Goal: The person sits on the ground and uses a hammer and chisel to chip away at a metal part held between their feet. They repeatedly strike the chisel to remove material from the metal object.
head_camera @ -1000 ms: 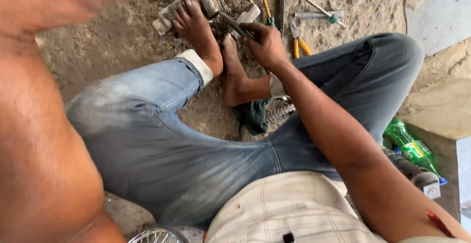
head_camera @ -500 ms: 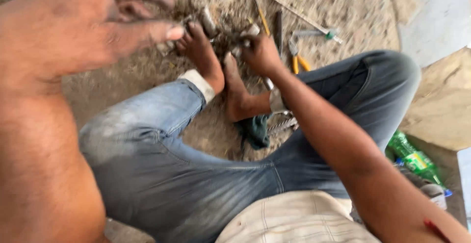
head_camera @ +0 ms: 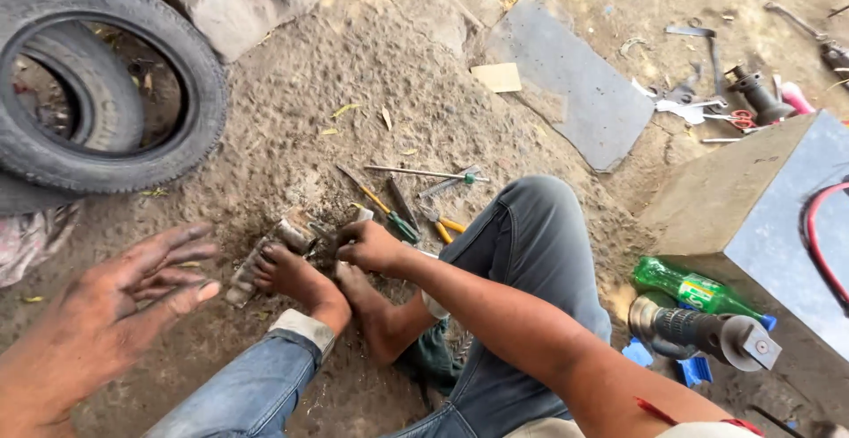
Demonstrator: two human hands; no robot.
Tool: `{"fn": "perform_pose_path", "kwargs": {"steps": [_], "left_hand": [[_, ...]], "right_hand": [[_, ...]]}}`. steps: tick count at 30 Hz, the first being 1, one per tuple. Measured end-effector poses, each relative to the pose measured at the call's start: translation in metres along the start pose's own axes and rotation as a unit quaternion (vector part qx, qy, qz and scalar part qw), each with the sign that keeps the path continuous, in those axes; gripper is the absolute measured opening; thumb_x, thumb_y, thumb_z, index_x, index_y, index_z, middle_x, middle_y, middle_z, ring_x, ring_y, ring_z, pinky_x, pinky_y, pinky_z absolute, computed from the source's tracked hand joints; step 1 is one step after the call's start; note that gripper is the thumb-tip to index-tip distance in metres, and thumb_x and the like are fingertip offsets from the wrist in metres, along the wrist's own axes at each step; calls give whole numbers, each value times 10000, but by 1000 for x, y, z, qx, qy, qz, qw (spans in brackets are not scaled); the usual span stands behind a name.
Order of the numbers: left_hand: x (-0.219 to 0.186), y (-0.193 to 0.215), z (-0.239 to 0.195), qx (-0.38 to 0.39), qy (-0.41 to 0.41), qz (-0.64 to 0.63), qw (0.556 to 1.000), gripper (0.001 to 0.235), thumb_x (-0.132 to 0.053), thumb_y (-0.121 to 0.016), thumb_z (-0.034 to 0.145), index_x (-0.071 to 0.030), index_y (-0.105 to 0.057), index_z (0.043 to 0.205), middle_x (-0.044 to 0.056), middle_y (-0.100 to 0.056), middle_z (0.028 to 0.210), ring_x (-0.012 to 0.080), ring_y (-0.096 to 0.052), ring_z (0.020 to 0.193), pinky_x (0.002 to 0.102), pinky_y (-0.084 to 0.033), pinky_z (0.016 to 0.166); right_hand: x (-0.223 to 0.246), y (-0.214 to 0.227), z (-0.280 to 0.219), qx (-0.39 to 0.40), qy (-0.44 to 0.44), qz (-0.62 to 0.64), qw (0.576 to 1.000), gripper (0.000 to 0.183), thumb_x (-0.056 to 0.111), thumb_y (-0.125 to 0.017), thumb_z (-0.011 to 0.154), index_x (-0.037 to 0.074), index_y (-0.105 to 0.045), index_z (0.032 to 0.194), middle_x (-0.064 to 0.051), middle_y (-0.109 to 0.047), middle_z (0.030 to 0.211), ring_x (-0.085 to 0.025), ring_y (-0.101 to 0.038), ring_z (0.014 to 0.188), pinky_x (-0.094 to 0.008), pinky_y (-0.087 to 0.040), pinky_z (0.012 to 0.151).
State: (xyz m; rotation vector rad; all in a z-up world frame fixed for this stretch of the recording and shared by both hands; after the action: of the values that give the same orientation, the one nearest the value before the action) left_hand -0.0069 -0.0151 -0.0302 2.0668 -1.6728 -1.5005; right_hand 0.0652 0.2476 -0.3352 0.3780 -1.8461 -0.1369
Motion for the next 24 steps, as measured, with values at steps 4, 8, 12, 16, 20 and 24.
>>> {"fn": "perform_pose_path", "kwargs": {"steps": [4,8,12,16,20,24], "left_hand": [[43,-4,13,25,17,-6,1000,794,-338,-759,867,-218,-460,1593,56,-664,1384,229,-679,1193,409,-586,1038],[46,-4,6,12,20,16,1000,817,-327,-740,839,-213,-454,1596,50,-675,1382,234,-692,1175,410,-585,1047],[39,6,0,6,42,-23,999,792,-329,-733,855,-209,-452,1586,67,-638,1408,238,-663,1218,426,-564,1064],[41,11,-1,8,23,-55,998,799,-354,-744,858,-175,-443,1577,87,-603,1430,251,-626,1261,449,-545,1071],[50,8,1,4,78,-27,997,799,-403,-772,886,-228,-460,1600,62,-626,1438,254,-648,1246,451,-560,1068],[47,6,2,-5,45,-77,996,767,-340,-783,863,-197,-516,1567,86,-664,1384,252,-651,1227,438,-579,1017]], "right_hand": [[42,21,-3,40,32,17,999,379,293,-851,826,14,-758,1064,-125,-771,951,-197,-701,867,-346,-562,791],[85,29,-19,35,141,41,989,545,304,-892,788,54,-696,1232,-95,-726,1069,-161,-670,991,-320,-551,868],[115,42,-27,33,170,59,983,623,260,-919,757,69,-653,1287,-75,-694,1080,-145,-642,1005,-324,-556,899],[147,57,-35,4,251,23,968,607,244,-891,793,96,-629,1320,-43,-702,1154,-150,-667,1065,-327,-562,929],[154,75,-43,-96,294,-3,951,306,245,-763,1009,127,-704,1286,-16,-762,1108,-126,-735,991,-318,-620,918],[129,81,-43,-151,272,-41,949,341,268,-767,959,57,-684,1214,-129,-642,1138,-174,-679,951,-339,-594,785]]}}
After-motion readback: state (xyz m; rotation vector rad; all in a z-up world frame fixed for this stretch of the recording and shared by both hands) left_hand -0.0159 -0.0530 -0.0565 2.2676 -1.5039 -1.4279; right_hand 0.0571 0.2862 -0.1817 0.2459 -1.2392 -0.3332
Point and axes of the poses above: each hand's wrist, its own z-axis towards the middle knuckle, its own y-axis out of the back of the hand, x = y × z, the point moved 2 cm from there along z, towards the middle knuckle
